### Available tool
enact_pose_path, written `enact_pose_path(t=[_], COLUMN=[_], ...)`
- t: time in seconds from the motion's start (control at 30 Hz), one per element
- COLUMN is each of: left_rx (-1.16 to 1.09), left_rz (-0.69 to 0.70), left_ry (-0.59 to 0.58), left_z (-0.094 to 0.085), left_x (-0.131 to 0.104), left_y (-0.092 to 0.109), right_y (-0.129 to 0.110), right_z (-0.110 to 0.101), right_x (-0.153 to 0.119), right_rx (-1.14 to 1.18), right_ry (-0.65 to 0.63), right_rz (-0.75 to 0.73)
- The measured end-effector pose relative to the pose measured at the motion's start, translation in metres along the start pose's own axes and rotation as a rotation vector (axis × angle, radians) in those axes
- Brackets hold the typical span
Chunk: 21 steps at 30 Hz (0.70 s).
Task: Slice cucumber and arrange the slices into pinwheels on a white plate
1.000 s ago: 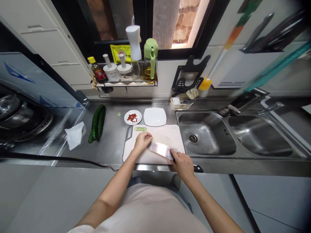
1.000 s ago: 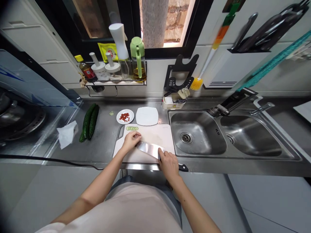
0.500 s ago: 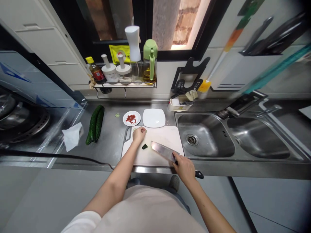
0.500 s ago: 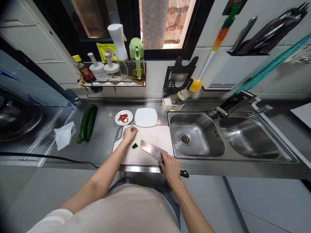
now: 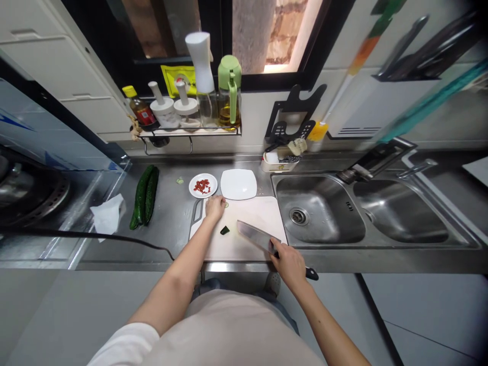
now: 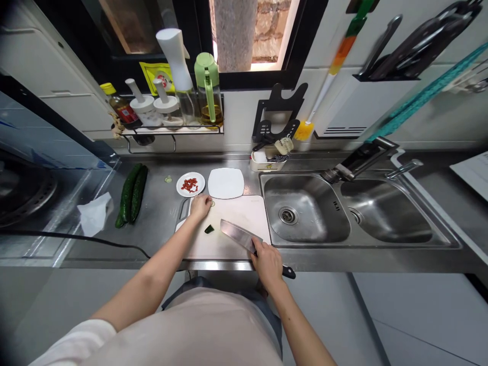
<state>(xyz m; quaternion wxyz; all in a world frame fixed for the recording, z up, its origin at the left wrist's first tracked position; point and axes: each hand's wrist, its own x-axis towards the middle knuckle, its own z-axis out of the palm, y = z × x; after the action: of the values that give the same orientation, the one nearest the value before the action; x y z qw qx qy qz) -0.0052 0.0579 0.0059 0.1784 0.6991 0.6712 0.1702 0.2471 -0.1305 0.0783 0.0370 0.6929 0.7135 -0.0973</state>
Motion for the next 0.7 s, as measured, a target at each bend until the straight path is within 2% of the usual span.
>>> enact_pose_path(t=[0.2, 0.37, 0.47, 0.57, 0.7], left_rx=[-0.047, -0.215, -0.304, -0.345, -0.365], left_rz=[-0.017, -0.126, -0.177, -0.182, -0.087], left_ry=[0.053, 0.246, 0.333, 0.351, 0.331], left_z=[0.002, 0.001, 0.001, 0.003, 0.006], left_x=[-0.003, -0.013, -0.030, -0.057, -0.095], left_y=[-0.002, -0.007, -0.011, -0.015, -0.015], right_y=[-0.002, -0.003, -0.004, -0.007, -0.014], right_z=[-0.003, -0.002, -0.001, -0.001, -0.002], right_x=[0.002, 0.004, 0.005, 0.007, 0.009], right_rx=[0.033, 0.079, 0.113, 0.136, 0.146], right_ry=[-0.025, -0.048, -0.063, -0.080, -0.102], right_rz=[0.003, 0.041, 0.063, 0.073, 0.090])
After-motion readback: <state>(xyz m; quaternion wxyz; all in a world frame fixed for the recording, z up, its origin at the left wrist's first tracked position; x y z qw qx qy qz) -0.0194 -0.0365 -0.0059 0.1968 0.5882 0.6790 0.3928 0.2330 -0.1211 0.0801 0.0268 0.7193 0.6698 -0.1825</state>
